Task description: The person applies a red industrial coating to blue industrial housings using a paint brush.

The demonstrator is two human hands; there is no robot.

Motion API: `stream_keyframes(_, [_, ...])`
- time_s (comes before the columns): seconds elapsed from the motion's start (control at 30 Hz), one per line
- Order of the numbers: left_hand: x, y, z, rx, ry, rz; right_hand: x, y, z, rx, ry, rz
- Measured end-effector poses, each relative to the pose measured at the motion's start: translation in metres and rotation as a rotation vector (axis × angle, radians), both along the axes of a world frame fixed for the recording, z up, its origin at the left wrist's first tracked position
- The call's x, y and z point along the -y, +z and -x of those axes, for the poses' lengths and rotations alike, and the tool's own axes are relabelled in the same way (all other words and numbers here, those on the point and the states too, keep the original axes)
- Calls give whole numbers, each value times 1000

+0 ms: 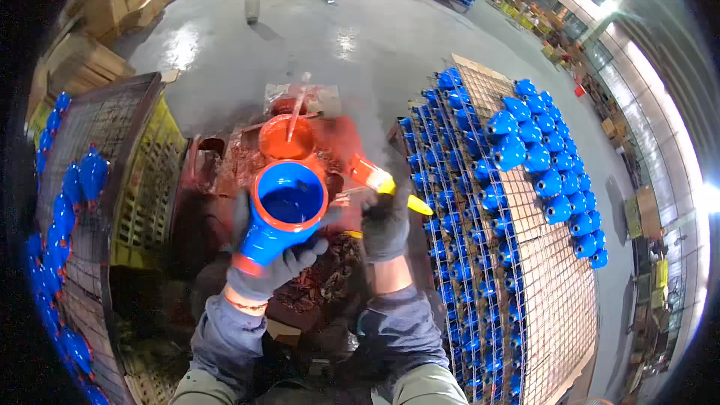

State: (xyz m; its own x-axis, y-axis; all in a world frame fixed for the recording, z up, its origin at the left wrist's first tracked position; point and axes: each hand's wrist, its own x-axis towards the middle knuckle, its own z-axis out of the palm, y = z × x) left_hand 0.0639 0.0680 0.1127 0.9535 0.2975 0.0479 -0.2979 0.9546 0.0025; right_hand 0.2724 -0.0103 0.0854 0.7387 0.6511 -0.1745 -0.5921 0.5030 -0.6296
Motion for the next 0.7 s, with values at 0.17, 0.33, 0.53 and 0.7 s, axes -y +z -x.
stream_keyframes(0.17, [-1, -9, -24, -150, 372, 156, 39, 42, 59, 599, -342, 373])
stream_keyframes(0.33, [-6, -34, -31, -39, 394, 90, 90, 18, 120, 1175, -436, 287])
stream_keyframes(0.53, [-1, -41, -30, -186, 447, 116, 78, 50, 129, 1727, -373, 312])
stream_keyframes(0.7, [-3, -44, -31, -215, 431, 76, 89, 59, 125, 1892, -297, 383])
